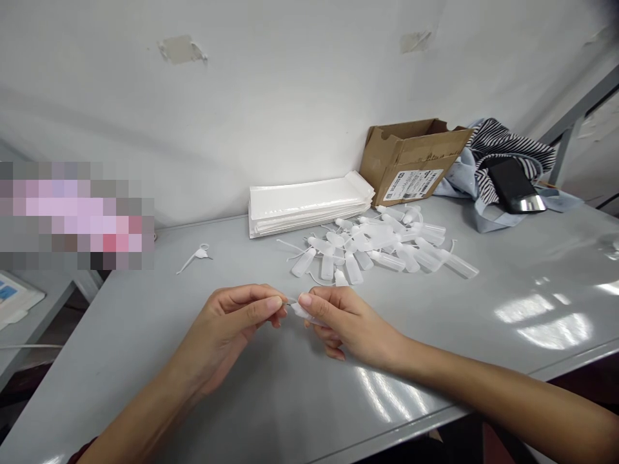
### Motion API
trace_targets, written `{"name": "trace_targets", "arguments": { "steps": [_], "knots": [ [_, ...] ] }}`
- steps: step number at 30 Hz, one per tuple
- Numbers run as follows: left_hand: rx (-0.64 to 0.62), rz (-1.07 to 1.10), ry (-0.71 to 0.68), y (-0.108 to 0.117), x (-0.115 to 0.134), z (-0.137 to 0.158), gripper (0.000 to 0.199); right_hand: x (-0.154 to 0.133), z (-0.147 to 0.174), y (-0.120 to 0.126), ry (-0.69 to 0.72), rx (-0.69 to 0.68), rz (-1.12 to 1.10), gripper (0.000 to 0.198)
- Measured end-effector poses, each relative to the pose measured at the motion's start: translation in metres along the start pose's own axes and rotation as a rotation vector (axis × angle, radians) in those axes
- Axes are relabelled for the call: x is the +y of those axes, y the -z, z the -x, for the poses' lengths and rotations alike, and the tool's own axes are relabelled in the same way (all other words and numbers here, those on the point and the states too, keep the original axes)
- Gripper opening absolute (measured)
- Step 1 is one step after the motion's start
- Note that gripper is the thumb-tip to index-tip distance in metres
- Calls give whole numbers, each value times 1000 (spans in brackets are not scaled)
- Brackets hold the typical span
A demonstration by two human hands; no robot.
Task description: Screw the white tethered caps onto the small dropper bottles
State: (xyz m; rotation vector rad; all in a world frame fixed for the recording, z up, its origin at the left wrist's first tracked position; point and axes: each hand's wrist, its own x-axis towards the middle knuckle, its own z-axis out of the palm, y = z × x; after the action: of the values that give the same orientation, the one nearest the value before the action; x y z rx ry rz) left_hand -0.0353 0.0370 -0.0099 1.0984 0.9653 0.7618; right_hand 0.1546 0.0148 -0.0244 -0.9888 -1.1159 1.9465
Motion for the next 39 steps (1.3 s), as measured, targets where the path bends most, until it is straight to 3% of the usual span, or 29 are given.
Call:
{"name": "trace_targets", "arguments": {
  "steps": [12, 19, 23, 26, 29, 31, 35, 39],
  "knots": [
    [69, -114, 6, 1, -6, -3, 14, 3, -5, 4, 56, 66, 160, 40],
    [88, -451, -148, -3, 1, 3, 14, -2, -4, 6, 181, 80, 447, 43],
    [190, -538, -158, 9, 4, -4, 22, -8, -5, 11, 257, 127, 706, 46],
    [305, -479, -134, 25, 4, -13, 28, -9, -9, 19, 413, 239, 1004, 38],
    [284, -461, -60, 36, 3, -21, 33, -4, -18, 25, 634, 323, 1398, 29],
    [246, -496, -18, 38, 2, -24, 35, 0, -23, 27, 705, 311, 1629, 34],
    [255, -592, 3, 34, -3, -26, 33, 6, -29, 30, 683, 224, 1809, 44],
    [428, -725, -95, 31, -8, -27, 35, 7, -30, 33, 634, 181, 1844, 40]
  ]
}}
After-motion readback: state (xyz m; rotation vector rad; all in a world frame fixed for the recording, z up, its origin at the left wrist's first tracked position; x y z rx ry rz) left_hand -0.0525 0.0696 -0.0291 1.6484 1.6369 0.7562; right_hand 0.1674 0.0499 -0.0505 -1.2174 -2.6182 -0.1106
